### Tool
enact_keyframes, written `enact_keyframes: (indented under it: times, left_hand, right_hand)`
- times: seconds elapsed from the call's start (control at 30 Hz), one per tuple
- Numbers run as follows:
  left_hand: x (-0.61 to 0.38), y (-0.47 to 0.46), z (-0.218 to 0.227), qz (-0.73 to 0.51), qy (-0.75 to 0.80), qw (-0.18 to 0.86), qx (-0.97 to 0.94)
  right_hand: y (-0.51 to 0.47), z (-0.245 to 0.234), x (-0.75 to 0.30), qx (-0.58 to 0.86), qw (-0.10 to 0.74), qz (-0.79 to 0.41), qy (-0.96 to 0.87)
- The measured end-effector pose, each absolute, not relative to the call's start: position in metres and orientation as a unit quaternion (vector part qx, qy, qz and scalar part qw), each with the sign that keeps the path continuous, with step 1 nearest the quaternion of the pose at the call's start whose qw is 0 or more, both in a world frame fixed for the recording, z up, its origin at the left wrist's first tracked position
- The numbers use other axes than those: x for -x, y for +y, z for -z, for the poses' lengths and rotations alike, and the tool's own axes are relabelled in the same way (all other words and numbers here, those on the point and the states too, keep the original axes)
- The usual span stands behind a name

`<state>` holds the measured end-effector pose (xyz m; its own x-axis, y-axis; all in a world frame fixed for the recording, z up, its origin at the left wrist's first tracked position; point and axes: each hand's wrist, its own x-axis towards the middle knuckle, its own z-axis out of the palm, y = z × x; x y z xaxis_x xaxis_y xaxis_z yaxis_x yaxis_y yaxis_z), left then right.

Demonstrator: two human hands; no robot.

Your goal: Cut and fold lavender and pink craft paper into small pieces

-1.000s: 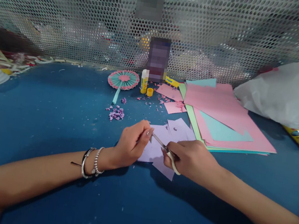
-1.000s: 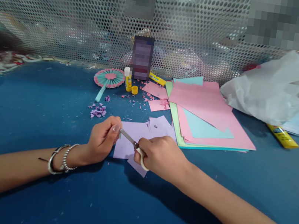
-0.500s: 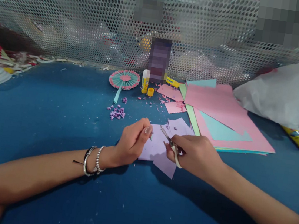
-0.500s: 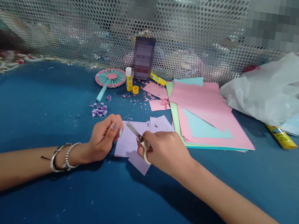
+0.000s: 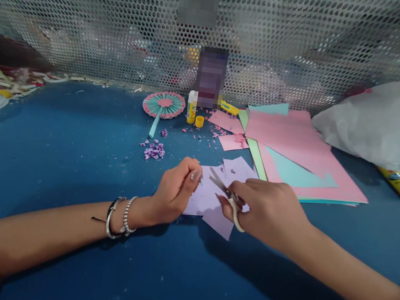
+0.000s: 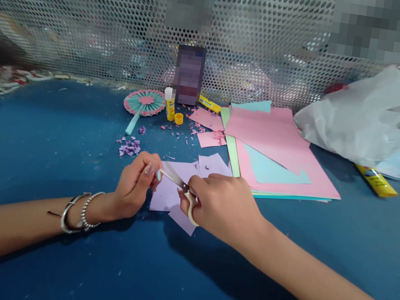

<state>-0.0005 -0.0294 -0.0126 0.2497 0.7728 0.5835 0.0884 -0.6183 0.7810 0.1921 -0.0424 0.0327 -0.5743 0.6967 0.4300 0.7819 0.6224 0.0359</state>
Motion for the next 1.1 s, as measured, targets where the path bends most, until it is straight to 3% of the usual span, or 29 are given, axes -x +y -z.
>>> enact_keyframes:
  times: [1.1]
  left_hand:
    - [0.0, -0.032, 0.013, -0.505, 0.284, 0.304, -0.756]
  right_hand:
    - [-0.042, -0.017, -0.191, 0.381, 0.207, 0.134, -0.891]
